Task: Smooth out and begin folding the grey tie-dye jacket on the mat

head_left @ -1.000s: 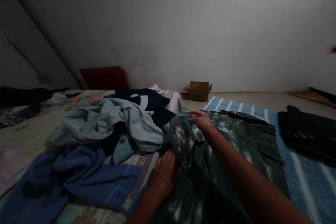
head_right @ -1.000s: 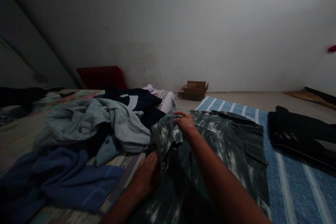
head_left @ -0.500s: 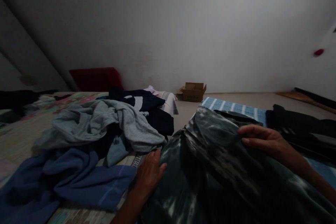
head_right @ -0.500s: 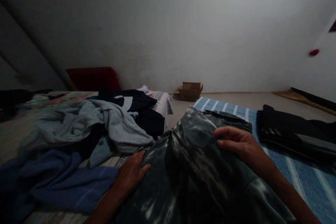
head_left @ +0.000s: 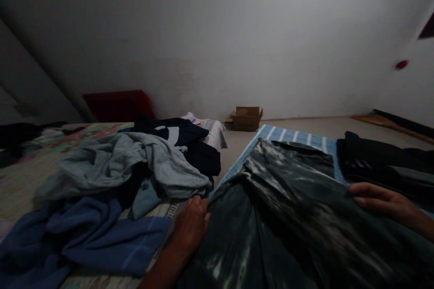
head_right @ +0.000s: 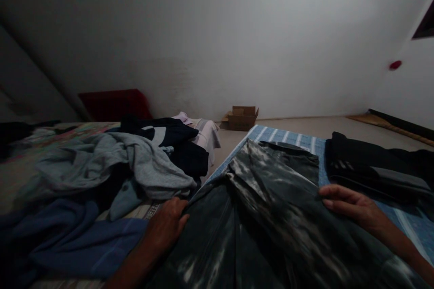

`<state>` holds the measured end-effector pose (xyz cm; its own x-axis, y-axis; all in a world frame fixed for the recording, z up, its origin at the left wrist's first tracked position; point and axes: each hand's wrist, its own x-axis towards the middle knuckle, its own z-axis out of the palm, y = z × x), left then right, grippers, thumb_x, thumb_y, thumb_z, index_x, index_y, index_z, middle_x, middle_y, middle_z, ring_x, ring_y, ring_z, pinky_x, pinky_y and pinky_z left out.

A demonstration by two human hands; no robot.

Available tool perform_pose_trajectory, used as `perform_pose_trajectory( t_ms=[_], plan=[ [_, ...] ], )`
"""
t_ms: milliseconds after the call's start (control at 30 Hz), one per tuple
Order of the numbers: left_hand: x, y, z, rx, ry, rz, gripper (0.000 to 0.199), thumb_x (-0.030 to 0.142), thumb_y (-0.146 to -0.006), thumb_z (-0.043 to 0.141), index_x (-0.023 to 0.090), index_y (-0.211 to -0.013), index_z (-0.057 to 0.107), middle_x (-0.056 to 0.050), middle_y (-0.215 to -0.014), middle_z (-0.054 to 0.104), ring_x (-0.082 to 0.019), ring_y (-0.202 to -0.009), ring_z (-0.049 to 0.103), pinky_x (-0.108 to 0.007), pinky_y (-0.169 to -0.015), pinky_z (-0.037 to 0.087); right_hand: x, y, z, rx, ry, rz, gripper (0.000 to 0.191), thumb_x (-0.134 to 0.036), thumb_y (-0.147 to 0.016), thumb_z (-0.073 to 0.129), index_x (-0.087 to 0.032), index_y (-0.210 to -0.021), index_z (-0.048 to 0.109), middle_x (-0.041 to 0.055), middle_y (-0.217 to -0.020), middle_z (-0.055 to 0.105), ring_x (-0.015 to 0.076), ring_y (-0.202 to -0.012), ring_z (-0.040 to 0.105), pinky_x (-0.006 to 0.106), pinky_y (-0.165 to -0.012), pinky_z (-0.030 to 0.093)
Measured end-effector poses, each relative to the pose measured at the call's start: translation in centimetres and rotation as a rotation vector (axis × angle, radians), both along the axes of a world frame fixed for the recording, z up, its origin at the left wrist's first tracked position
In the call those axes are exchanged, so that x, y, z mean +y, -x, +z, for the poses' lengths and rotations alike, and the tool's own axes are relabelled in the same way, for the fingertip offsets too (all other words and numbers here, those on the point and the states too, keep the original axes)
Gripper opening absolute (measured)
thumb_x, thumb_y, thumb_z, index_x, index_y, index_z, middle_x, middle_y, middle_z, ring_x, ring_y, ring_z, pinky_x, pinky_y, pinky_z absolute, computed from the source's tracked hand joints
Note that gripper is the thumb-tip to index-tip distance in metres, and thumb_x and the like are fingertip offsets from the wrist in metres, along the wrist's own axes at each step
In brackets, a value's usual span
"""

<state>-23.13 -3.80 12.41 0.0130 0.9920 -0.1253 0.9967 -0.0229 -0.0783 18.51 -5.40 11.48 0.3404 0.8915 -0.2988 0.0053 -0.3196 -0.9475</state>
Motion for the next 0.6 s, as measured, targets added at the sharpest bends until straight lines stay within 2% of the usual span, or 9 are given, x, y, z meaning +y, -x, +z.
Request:
perform_pose_trajectory(
  t_ms=[133,267,367,467,600],
  plan=[
    [-0.7,0.1,-0.5,0.008,-0.042,0.018,0.025,0.017,-0.086,0.054,0.016,-0.110,0.062,-0.010,-0.113,0.060,-0.024,-0.111,0.054,-0.031,-0.092,0.042,0.2,-1.4,-1.2,0.191,0.013,-0.009,0.028,-0.028,-0.042,0.081,-0.031,-0.068,0.071,-0.0008,-0.064,0.069,0.0171,-0.055,0.063,0.022,-0.053,0.050],
    [-0.7,1.0,-0.5,-0.030,-0.034,0.043,0.028,0.021,-0.086,0.054,0.015,-0.112,0.060,-0.011,-0.119,0.060,-0.024,-0.115,0.053,-0.032,-0.095,0.040,0.2,-1.4,-1.5,0.167,0.004,-0.025,0.022,-0.027,-0.044,0.079,-0.031,-0.064,0.071,0.0025,-0.063,0.068,0.0204,-0.055,0.064,0.027,-0.054,0.050],
    [-0.4,1.8,-0.2,-0.087,0.027,0.066,0.030,0.027,-0.086,0.052,0.016,-0.114,0.059,-0.011,-0.117,0.063,-0.024,-0.110,0.058,-0.033,-0.090,0.043,0.1,-0.9,-1.6,0.123,-0.014,-0.022,0.012,-0.031,-0.050,0.075,-0.033,-0.061,0.071,0.0068,-0.063,0.067,0.0227,-0.053,0.063,0.032,-0.053,0.048],
    [-0.1,2.3,0.1,-0.105,0.097,0.092,0.025,0.033,-0.085,0.050,0.018,-0.101,0.061,-0.010,-0.105,0.069,-0.025,-0.100,0.063,-0.033,-0.079,0.044,0.2,-0.9,-1.5,0.115,-0.019,-0.032,0.012,-0.030,-0.051,0.074,-0.034,-0.062,0.071,0.0073,-0.064,0.067,0.0226,-0.053,0.062,0.033,-0.053,0.048],
    [0.3,2.2,0.8,-0.119,0.106,0.087,0.018,0.037,-0.081,0.051,0.020,-0.080,0.059,-0.008,-0.090,0.070,-0.025,-0.088,0.065,-0.031,-0.069,0.042,0.7,-1.5,-0.7,0.034,-0.047,-0.063,0.013,-0.030,-0.054,0.070,-0.032,-0.066,0.070,0.0091,-0.068,0.069,0.0257,-0.058,0.065,0.036,-0.058,0.050]
  ],
)
